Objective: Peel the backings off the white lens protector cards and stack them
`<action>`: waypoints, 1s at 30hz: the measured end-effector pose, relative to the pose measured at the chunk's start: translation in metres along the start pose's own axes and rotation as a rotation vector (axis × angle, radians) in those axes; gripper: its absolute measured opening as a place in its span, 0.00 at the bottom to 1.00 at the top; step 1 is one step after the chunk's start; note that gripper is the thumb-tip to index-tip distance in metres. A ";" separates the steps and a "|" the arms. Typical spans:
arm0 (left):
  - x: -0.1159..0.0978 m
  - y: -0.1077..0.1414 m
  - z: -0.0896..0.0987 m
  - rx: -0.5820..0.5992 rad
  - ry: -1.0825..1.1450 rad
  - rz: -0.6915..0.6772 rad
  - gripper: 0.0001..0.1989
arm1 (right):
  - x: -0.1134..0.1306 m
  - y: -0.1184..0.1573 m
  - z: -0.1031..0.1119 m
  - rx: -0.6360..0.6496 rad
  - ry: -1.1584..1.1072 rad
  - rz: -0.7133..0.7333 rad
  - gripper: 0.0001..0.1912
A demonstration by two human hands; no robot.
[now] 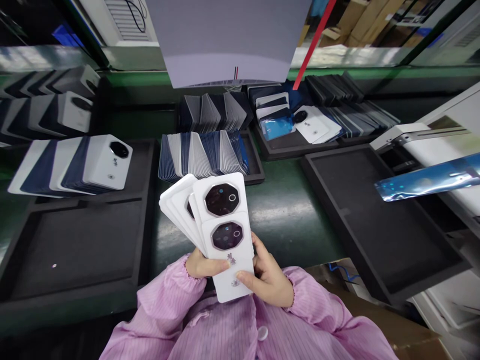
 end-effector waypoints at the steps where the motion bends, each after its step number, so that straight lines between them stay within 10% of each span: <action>1: 0.002 0.001 0.001 -0.011 0.006 0.012 0.23 | 0.000 0.000 0.000 0.000 0.001 0.001 0.47; 13: 0.008 0.006 0.013 -0.305 0.116 0.080 0.21 | 0.000 -0.004 0.002 0.028 -0.219 -0.048 0.48; 30: -0.020 -0.013 0.022 -0.460 0.234 -0.026 0.31 | -0.004 -0.011 -0.016 0.255 -0.605 -0.370 0.21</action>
Point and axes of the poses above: each hand's wrist, its own y-axis away from the middle knuckle, its own z-axis out of the back of the hand, x = y × z, the point moved 9 cm from there along -y, towards the middle knuckle, and after that the axes turned 8 degrees about -z, right-handed, at the moved point
